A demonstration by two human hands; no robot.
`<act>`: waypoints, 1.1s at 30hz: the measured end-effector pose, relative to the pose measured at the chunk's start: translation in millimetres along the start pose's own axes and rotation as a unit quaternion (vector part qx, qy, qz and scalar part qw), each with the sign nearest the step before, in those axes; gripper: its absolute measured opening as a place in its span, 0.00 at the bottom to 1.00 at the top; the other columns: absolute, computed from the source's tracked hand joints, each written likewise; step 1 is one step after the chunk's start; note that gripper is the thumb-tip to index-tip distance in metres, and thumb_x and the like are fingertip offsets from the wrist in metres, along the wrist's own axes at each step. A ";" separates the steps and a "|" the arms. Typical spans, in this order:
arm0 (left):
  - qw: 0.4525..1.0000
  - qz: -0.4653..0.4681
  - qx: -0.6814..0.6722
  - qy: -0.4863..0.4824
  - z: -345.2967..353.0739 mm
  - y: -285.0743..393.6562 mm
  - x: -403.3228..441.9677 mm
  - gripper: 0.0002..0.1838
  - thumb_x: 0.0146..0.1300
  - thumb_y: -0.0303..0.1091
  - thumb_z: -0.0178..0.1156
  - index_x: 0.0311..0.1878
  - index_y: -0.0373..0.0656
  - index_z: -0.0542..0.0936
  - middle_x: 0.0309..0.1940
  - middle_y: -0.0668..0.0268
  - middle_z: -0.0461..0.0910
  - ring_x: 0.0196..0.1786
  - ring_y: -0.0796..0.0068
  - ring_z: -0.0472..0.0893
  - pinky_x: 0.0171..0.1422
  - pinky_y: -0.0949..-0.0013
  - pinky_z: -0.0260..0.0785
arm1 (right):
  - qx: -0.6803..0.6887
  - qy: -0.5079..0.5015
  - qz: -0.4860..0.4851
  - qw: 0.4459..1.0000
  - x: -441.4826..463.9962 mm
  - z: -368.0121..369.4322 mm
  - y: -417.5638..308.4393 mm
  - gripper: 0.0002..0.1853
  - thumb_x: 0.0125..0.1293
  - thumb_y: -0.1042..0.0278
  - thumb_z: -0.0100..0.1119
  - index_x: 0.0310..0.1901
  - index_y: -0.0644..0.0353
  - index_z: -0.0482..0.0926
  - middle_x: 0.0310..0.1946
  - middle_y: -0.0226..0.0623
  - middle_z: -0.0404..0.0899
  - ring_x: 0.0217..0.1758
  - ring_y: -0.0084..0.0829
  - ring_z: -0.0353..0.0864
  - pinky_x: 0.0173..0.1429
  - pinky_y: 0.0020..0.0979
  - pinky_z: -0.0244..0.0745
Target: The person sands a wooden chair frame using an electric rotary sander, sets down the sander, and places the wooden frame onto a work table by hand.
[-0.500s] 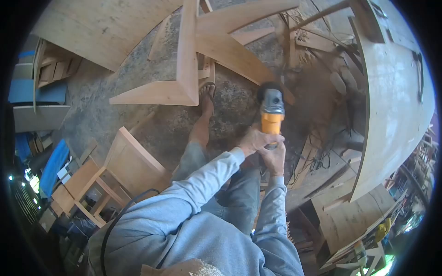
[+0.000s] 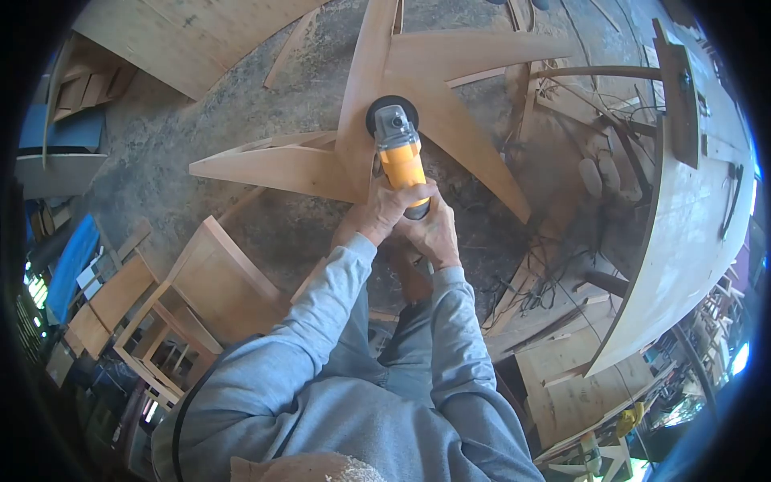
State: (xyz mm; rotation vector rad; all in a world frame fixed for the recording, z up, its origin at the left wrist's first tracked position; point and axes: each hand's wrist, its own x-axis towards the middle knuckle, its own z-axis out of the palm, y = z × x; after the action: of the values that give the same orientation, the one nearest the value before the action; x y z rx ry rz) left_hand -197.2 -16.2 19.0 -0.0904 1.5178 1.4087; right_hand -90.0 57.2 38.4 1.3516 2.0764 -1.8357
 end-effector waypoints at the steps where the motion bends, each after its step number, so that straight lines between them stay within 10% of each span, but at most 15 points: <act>1: 1.000 -0.002 0.003 -0.007 -1.0 1.6 4.8 0.22 0.53 0.45 0.82 0.44 0.39 0.89 0.38 0.65 0.90 0.40 0.72 0.90 0.50 0.65 0.83 | -0.004 -0.004 0.008 1.000 3.4 -0.6 -1.7 0.38 0.53 0.54 0.82 0.64 0.63 0.79 0.49 0.46 0.91 0.54 0.36 0.92 0.60 0.38 0.82; 33: 0.999 -0.031 -0.040 -0.021 4.9 3.2 19.9 0.24 0.52 0.43 0.84 0.47 0.38 0.89 0.41 0.64 0.91 0.42 0.74 0.90 0.50 0.66 0.84 | 0.081 0.018 0.003 0.997 16.1 2.0 -0.6 0.33 0.56 0.62 0.83 0.60 0.70 0.81 0.47 0.40 0.91 0.50 0.26 0.89 0.58 0.34 0.83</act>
State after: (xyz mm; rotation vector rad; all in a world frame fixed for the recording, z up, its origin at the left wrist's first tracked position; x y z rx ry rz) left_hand -205.9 -0.5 8.6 -0.1543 1.4129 1.4128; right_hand -101.2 64.6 29.3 1.4339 1.9759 -2.0305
